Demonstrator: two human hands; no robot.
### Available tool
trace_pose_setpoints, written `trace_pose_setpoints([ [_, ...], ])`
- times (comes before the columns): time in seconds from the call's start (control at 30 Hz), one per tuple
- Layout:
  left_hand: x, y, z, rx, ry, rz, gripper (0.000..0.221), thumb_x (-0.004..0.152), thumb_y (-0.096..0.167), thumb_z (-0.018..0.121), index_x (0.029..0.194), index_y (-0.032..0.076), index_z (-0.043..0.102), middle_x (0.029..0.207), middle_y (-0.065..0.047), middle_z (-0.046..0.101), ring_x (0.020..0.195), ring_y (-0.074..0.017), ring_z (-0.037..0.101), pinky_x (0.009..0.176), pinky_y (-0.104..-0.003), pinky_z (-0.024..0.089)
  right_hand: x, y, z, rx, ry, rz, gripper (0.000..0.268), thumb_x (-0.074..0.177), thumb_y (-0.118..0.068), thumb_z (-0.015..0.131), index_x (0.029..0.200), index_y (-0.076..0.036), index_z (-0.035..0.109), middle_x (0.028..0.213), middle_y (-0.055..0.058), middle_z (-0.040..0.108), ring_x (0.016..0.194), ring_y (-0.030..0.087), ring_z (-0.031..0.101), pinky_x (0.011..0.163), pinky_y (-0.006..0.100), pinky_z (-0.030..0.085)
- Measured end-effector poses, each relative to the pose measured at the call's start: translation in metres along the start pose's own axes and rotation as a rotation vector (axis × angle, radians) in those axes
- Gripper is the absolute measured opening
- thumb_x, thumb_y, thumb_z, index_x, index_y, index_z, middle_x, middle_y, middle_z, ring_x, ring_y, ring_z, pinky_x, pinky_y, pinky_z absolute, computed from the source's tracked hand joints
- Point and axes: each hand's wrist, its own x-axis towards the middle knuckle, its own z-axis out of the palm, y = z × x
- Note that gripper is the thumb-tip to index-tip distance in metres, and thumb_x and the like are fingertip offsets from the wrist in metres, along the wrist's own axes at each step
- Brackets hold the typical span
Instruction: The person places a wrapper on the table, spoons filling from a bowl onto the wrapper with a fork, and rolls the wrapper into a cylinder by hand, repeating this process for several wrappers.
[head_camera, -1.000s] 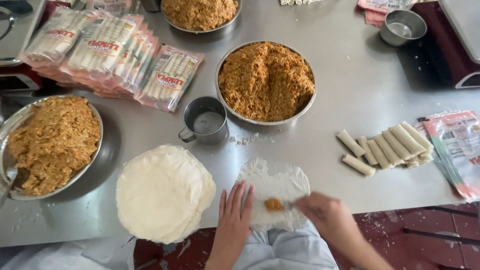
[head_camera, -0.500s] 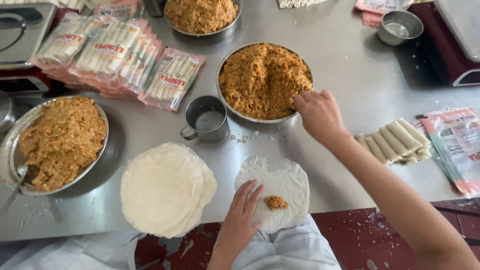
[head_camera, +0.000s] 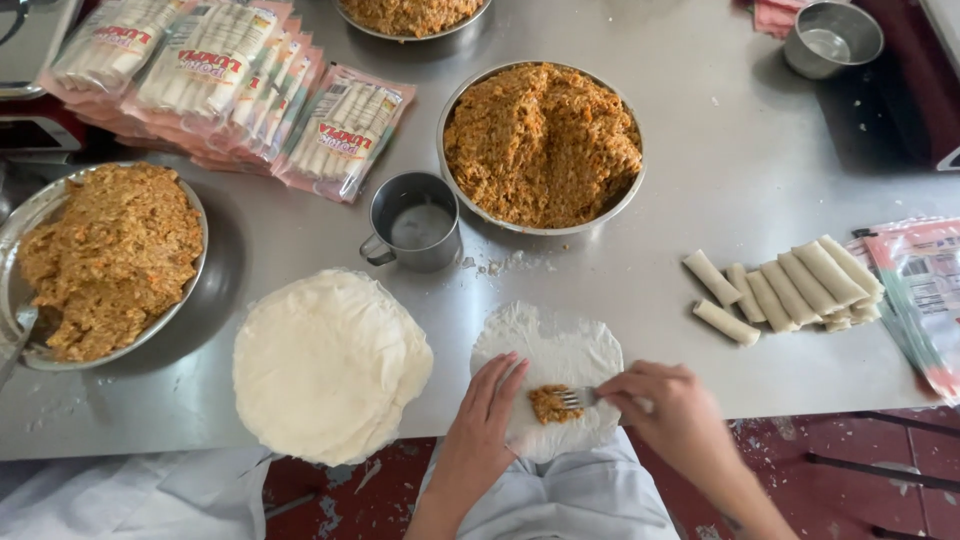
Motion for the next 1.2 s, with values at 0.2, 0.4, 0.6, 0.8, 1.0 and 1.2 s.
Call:
trace_pose_setpoints([
  [0.2,0.002,0.005,-0.004,-0.013,0.039,0.000,0.090,0.077,-0.010,0.068,0.159,0.006,0.035,0.160,-0.017,0.039,0.150,-0.0336,0.039,0.121,-0.046,0.040,-0.005,0.010,0.040,-0.131,-0.044,-0.021,0.011,0.091,-0.034,0.075,0.094,-0.028,0.084,0.082,-0.009,0.075,0.067,0.018,0.071,0.070,0.037,0.051],
  [0.4,0.001,0.005,-0.003,-0.038,0.023,-0.004,0.099,0.071,-0.015,0.067,0.161,0.003,0.030,0.162,-0.017,0.037,0.151,-0.0341,0.038,0.124,-0.045,0.036,0.006,0.007,0.036,-0.051,0.065,-0.067,0.006,0.091,-0.029,0.076,0.092,-0.027,0.082,0.081,-0.012,0.076,0.069,0.012,0.067,0.072,0.033,0.043],
  [0.6,-0.016,-0.005,0.031,0.211,0.160,0.030,0.123,0.065,-0.011,0.080,0.166,-0.003,0.010,0.173,-0.022,0.023,0.159,-0.0390,0.029,0.131,-0.048,0.028,-0.001,0.024,0.053,-0.163,0.642,-0.487,0.008,0.091,-0.014,0.084,0.097,-0.015,0.080,0.091,-0.002,0.074,0.076,0.010,0.063,0.076,0.030,0.039],
  [0.8,0.015,0.008,0.015,0.129,0.141,0.353,0.014,0.095,0.017,0.080,0.098,0.006,0.072,0.151,-0.009,0.057,0.138,-0.0350,0.051,0.124,-0.057,0.035,0.101,-0.004,-0.010,-0.306,0.697,-0.326,0.032,0.104,-0.018,0.080,0.136,-0.018,0.075,0.138,0.019,0.058,0.123,0.033,0.061,0.095,0.049,0.043],
  [1.0,0.063,-0.010,0.010,0.246,0.219,0.225,0.048,0.091,0.015,0.082,0.133,0.010,0.060,0.133,-0.016,0.061,0.119,-0.0345,0.063,0.105,-0.047,0.054,0.075,0.011,0.039,-0.008,-0.062,-0.105,0.068,0.094,-0.001,0.049,0.159,-0.019,0.039,0.098,0.003,0.071,0.093,0.024,0.073,0.083,0.038,0.057],
  [1.2,0.036,0.004,0.003,-0.163,-0.140,-0.001,0.053,0.094,0.020,0.079,0.137,0.004,0.053,0.116,-0.014,0.067,0.108,-0.0295,0.068,0.086,-0.042,0.057,0.013,-0.002,0.036,0.274,-0.189,-0.226,0.064,0.103,-0.018,0.060,0.161,-0.013,0.033,0.113,0.009,0.078,0.100,0.023,0.078,0.094,0.036,0.061],
])
